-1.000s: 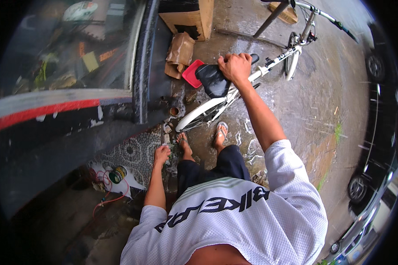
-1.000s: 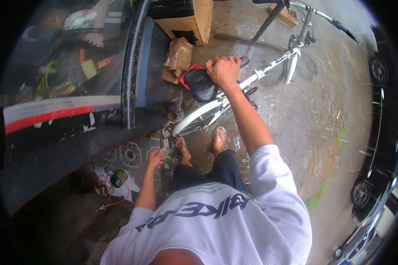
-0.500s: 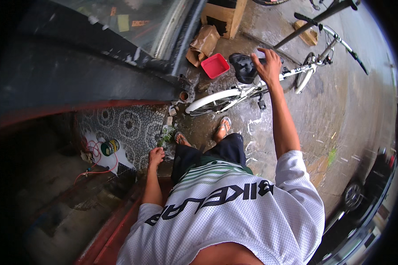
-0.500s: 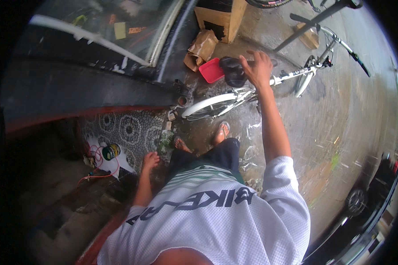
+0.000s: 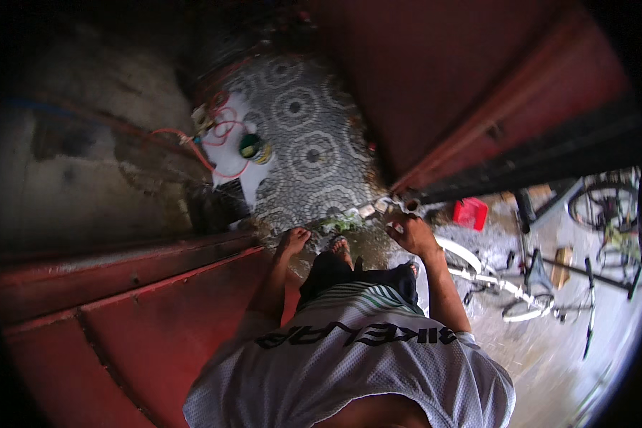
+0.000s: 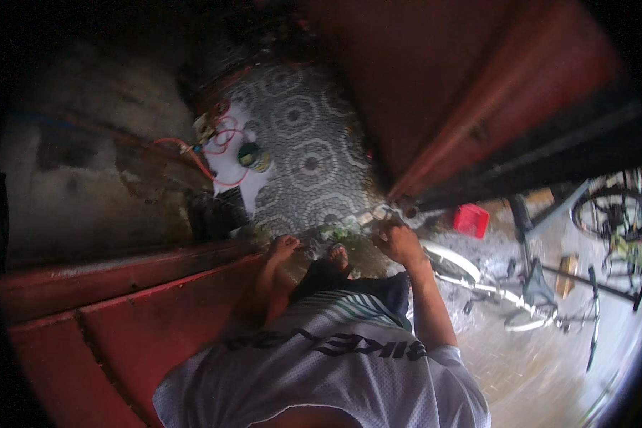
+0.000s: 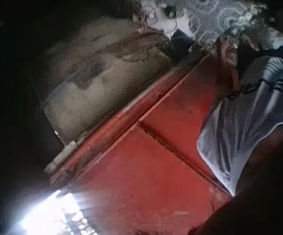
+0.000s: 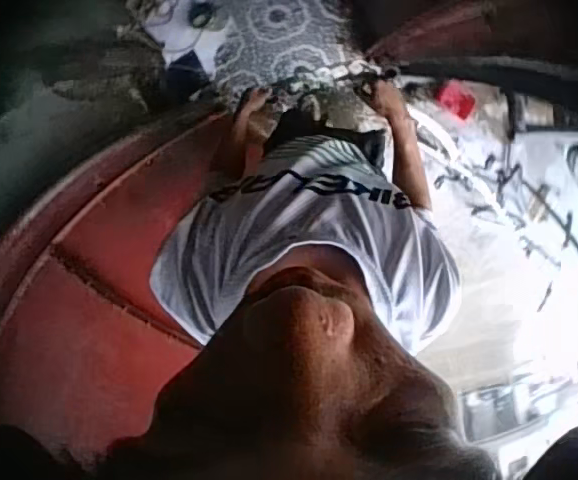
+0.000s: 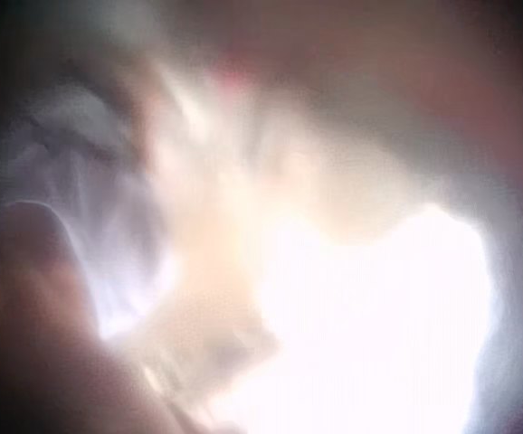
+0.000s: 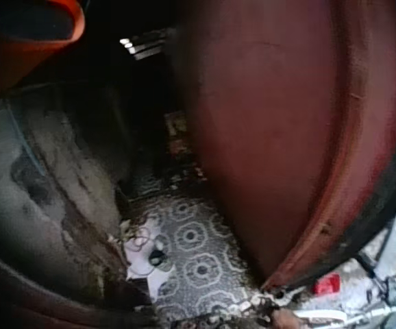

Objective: The person washes a white bicycle using a hose and a sponge. They spray water on the frame, wheels, and handlebars, then scrub with a sponge and rinse again. The bicycle is moved slightly during the process.

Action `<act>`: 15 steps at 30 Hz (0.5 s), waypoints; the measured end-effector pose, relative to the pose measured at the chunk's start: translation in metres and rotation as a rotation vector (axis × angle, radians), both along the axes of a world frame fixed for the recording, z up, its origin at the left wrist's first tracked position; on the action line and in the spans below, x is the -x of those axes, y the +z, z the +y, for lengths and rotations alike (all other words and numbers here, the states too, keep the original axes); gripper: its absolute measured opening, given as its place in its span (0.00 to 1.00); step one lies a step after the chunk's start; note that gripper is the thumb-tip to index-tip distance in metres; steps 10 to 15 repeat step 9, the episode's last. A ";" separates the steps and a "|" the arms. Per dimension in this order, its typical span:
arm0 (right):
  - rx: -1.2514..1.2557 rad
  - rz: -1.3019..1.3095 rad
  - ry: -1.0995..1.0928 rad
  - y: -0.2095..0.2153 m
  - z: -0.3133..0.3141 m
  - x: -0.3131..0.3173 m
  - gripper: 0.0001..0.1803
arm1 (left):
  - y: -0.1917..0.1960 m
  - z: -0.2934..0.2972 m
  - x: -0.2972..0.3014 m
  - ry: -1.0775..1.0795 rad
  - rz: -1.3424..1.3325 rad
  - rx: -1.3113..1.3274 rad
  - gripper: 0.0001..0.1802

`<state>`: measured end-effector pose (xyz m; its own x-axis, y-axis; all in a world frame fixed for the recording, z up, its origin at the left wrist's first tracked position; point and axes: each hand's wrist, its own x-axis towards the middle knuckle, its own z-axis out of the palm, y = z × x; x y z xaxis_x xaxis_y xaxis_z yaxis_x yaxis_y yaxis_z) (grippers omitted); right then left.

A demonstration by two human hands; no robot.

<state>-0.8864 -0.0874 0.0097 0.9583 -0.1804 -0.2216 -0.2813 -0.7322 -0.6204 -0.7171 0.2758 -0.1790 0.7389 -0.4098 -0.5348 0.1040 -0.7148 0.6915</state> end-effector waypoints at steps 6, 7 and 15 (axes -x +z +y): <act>0.064 0.060 0.217 0.051 0.039 -0.172 0.20 | -0.013 0.101 -0.065 0.513 0.210 0.356 0.25; 0.086 0.096 0.242 0.058 0.040 -0.196 0.21 | -0.022 0.113 -0.075 0.562 0.203 0.360 0.26; 0.066 0.109 0.239 0.058 0.042 -0.233 0.23 | -0.044 0.131 -0.087 0.552 0.221 0.279 0.25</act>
